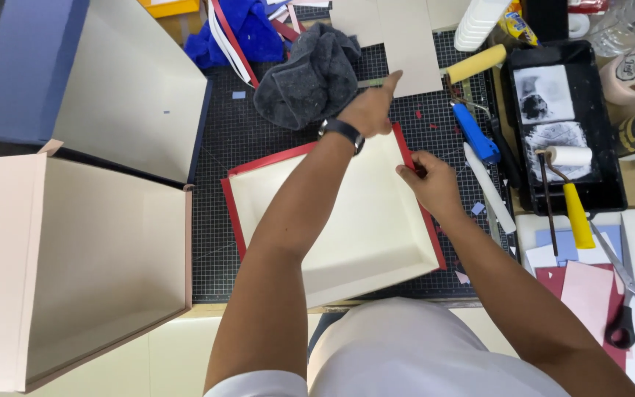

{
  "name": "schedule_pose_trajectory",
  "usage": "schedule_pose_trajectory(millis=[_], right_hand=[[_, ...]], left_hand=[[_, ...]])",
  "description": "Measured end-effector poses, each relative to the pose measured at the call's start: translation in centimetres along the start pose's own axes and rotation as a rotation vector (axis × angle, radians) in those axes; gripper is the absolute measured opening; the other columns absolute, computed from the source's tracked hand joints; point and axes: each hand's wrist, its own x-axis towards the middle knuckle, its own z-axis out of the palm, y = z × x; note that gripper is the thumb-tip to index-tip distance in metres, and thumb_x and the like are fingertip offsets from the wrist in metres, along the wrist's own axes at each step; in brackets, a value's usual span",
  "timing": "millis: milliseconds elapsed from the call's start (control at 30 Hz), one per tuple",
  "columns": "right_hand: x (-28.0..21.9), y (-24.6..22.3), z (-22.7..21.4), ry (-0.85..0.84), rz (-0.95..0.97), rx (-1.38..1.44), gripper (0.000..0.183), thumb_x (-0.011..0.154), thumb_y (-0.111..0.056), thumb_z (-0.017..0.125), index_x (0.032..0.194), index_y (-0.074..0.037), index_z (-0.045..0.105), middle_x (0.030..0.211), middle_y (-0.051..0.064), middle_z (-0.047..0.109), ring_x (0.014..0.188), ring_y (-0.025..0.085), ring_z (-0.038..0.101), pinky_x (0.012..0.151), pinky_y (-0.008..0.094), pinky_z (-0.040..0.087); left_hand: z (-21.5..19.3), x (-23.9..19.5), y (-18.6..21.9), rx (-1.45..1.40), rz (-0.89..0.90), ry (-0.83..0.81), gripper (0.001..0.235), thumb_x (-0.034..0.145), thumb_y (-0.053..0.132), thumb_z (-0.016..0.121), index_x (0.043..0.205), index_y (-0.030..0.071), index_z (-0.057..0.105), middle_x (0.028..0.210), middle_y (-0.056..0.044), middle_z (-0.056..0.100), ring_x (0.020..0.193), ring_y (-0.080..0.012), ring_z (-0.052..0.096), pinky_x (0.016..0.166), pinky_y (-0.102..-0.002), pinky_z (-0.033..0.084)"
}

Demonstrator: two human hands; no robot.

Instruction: Assembling and covering a cardboard box with decorative red paper using glue and cutting tools.

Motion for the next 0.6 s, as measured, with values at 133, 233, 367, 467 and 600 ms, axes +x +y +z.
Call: schedule_pose_trajectory(millis=[133, 233, 367, 467, 600], right_hand=[[-0.1, 0.1, -0.2, -0.004, 0.015, -0.014, 0.028, 0.099, -0.020, 0.074, 0.080, -0.013, 0.055, 0.071, -0.002, 0.051, 0.068, 0.012, 0.048, 0.067, 0.029, 0.042], [0.2, -0.2, -0.4, -0.006, 0.051, 0.012, 0.027, 0.099, -0.020, 0.074, 0.080, -0.014, 0.056, 0.072, -0.003, 0.051, 0.070, 0.013, 0.049, 0.069, 0.030, 0.042], [-0.3, -1.8, -0.5, -0.030, 0.109, 0.029, 0.028, 0.100, -0.020, 0.074, 0.079, -0.015, 0.056, 0.073, -0.004, 0.053, 0.069, 0.011, 0.049, 0.069, 0.028, 0.042], [-0.5, -1.6, -0.4, -0.022, 0.160, -0.015, 0.019, 0.100, -0.025, 0.073, 0.088, -0.013, 0.064, 0.077, -0.003, 0.058, 0.072, 0.012, 0.053, 0.069, 0.030, 0.044], [-1.7, -0.7, 0.4, -0.018, 0.176, -0.053, 0.025, 0.100, -0.026, 0.072, 0.086, -0.013, 0.057, 0.077, -0.002, 0.055, 0.072, 0.015, 0.053, 0.070, 0.033, 0.045]], left_hand=[[3.1, -1.2, 0.4, 0.068, 0.083, 0.251, 0.092, 0.084, -0.011, 0.060, 0.161, 0.015, 0.019, 0.060, -0.005, 0.058, 0.045, -0.0219, 0.052, 0.039, -0.040, 0.040], [4.8, -0.5, -1.0, 0.151, 0.130, 0.370, 0.087, 0.089, -0.010, 0.053, 0.162, 0.018, 0.014, 0.057, -0.003, 0.055, 0.042, -0.0212, 0.046, 0.038, -0.040, 0.035], [4.8, -0.3, -1.8, 0.096, 0.111, 0.352, 0.089, 0.092, -0.009, 0.050, 0.165, 0.019, 0.008, 0.056, -0.005, 0.058, 0.042, -0.0214, 0.046, 0.039, -0.041, 0.034], [3.9, -0.5, -0.8, -0.034, 0.032, 0.305, 0.094, 0.085, -0.007, 0.063, 0.161, 0.019, 0.014, 0.067, -0.009, 0.065, 0.052, -0.0280, 0.060, 0.044, -0.044, 0.044], [4.3, -1.2, -0.3, 0.001, 0.070, 0.292, 0.098, 0.082, -0.008, 0.070, 0.160, 0.017, 0.017, 0.071, -0.009, 0.067, 0.055, -0.0273, 0.062, 0.045, -0.043, 0.046]])
